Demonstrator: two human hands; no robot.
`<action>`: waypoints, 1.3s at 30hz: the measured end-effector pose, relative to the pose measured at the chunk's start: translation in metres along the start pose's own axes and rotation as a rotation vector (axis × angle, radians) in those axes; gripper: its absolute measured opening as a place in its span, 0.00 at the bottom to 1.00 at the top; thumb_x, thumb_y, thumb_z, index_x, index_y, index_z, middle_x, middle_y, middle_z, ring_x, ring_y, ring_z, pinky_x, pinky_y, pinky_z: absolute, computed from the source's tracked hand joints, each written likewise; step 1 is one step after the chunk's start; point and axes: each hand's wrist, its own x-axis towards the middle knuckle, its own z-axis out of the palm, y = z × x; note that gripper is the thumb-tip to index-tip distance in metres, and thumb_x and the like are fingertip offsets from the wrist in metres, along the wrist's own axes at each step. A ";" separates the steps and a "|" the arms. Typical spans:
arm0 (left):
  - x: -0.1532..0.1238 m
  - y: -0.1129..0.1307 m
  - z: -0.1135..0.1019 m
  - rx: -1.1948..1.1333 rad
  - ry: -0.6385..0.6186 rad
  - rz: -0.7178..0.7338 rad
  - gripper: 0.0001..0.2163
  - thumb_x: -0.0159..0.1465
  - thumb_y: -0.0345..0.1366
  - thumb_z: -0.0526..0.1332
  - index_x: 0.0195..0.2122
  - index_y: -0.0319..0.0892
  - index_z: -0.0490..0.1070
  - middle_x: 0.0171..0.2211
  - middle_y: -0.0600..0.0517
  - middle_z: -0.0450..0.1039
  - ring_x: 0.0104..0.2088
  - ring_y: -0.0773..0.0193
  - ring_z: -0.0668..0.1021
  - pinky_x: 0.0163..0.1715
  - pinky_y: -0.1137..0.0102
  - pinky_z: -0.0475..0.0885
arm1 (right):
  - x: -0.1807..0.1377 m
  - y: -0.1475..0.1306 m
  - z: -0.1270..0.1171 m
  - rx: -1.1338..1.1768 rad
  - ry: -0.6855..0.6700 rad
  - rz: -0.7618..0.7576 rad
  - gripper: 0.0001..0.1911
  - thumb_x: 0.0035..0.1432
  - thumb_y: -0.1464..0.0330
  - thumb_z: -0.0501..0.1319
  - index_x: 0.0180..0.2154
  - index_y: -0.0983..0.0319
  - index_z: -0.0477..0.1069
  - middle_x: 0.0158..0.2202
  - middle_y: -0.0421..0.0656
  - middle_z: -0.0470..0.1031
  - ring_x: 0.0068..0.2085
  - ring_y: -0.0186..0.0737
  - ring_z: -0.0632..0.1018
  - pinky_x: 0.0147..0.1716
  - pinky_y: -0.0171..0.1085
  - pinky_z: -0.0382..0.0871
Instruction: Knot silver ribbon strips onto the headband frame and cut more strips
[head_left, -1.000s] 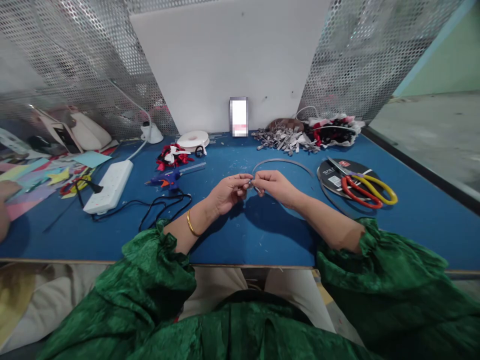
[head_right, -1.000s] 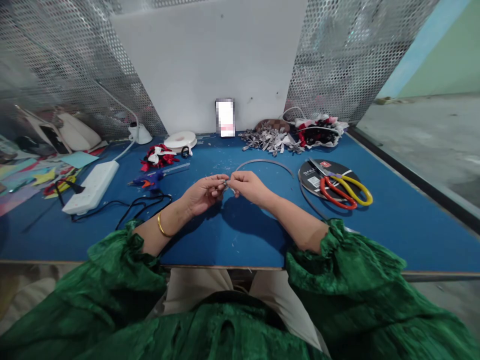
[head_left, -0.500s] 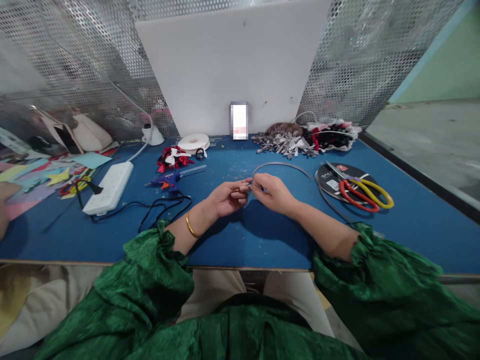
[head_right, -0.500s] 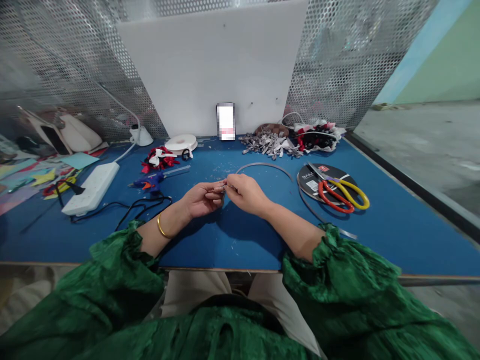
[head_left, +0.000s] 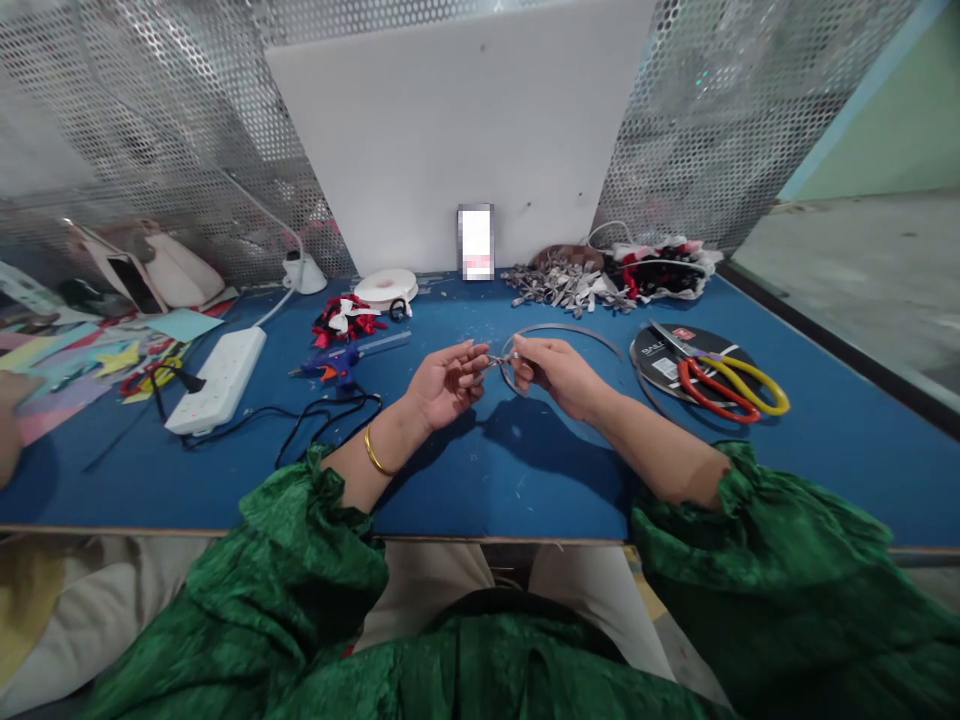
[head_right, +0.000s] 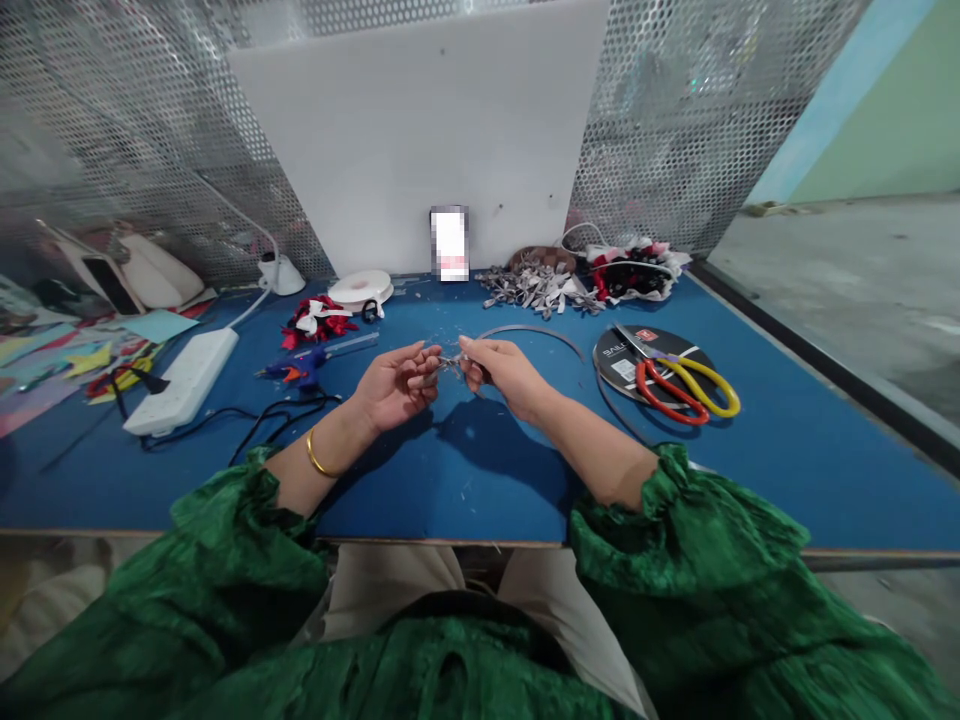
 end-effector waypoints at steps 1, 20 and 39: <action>0.000 -0.001 0.001 0.000 -0.006 0.000 0.08 0.63 0.34 0.58 0.36 0.34 0.72 0.23 0.53 0.72 0.15 0.76 0.64 0.18 0.76 0.63 | 0.000 0.001 0.000 0.007 0.013 -0.001 0.24 0.56 0.50 0.62 0.20 0.61 0.63 0.19 0.36 0.58 0.22 0.32 0.65 0.26 0.36 0.59; 0.003 -0.017 0.004 0.569 0.150 0.337 0.07 0.57 0.33 0.62 0.36 0.37 0.73 0.23 0.54 0.69 0.16 0.76 0.64 0.18 0.76 0.55 | -0.002 0.003 0.004 -0.039 -0.065 -0.019 0.14 0.52 0.65 0.61 0.18 0.61 0.63 0.18 0.36 0.57 0.21 0.32 0.63 0.25 0.35 0.55; 0.003 -0.016 0.004 0.701 0.176 0.488 0.10 0.55 0.39 0.65 0.35 0.39 0.74 0.26 0.55 0.69 0.19 0.76 0.64 0.20 0.75 0.56 | 0.000 0.006 0.002 -0.106 -0.013 -0.078 0.17 0.54 0.57 0.65 0.24 0.61 0.64 0.19 0.35 0.61 0.21 0.30 0.62 0.24 0.34 0.55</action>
